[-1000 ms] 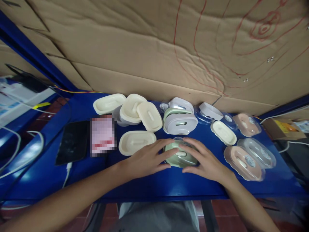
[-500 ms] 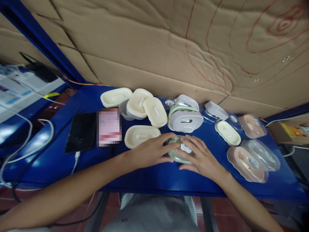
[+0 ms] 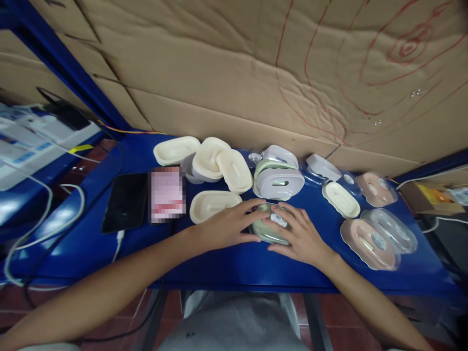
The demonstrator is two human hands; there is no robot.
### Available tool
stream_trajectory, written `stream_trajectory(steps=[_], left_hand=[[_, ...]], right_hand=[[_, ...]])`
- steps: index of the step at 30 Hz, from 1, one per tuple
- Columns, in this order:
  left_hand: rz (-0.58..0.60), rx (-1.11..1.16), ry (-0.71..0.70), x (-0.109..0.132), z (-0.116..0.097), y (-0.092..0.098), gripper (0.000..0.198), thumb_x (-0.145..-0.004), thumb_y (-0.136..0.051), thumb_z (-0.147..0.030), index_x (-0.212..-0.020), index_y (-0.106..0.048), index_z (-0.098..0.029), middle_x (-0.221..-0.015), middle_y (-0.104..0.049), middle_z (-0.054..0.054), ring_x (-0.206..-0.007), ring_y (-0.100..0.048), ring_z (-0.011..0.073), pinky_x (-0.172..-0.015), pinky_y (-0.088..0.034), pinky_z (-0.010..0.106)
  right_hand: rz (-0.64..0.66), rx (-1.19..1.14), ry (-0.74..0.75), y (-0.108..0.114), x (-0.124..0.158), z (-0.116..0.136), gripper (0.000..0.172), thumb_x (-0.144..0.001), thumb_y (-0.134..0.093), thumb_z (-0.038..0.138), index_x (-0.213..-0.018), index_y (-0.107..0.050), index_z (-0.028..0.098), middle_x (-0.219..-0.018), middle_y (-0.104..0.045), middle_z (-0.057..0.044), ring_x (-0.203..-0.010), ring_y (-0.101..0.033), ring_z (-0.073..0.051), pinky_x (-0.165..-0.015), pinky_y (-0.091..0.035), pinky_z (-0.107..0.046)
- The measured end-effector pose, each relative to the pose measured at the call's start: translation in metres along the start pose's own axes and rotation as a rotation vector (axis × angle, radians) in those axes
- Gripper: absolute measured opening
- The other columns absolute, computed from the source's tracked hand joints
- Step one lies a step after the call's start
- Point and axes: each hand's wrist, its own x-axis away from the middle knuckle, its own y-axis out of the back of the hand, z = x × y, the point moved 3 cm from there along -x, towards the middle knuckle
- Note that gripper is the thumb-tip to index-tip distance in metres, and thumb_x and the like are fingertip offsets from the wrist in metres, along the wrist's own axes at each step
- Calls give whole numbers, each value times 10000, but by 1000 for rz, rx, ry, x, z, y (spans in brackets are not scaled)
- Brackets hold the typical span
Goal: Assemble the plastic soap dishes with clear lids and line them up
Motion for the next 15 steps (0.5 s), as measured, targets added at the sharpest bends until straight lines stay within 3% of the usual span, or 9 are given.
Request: stream_trajectory(steps=[4, 9, 13, 15], left_hand=[[24, -37, 22, 0, 1, -2, 649, -975, -774, -426, -1527, -482, -251, -1603, -513, 153, -1359, -647, 294, -971, -640, 390], [15, -222, -42, -3, -2, 6, 558, -1006, -734, -360, -1498, -511, -216, -1550, -572, 158, -1290, -680, 292, -1015, -604, 409], [-33, -470, -43, -7, -9, 18, 211, -1009, -703, -335, -1135, -691, -167, -1177, -738, 120, -1067, -735, 309, -943, -589, 470], [-73, -563, 5, -8, -11, 22, 187, -1004, -695, -340, -936, -687, -165, -982, -737, 94, -942, -739, 297, -860, -584, 456]], right_hand=[[-37, -66, -46, 1, -2, -2, 637, -975, -725, 509, -1544, -533, 296, -1629, -498, -162, -1550, -408, -402, -1183, -426, -645], [151, -254, -158, 13, 1, -21, 700, -931, -777, 378, -1566, -488, 324, -1686, -416, -119, -1562, -410, -345, -1222, -456, -547], [174, -261, -337, 29, 20, -43, 667, -897, -759, 271, -1502, -483, 322, -1659, -440, -122, -1538, -440, -347, -1218, -430, -586], [154, -207, -402, 34, 32, -53, 625, -890, -717, 227, -1460, -477, 317, -1634, -468, -130, -1541, -431, -364, -1226, -369, -655]])
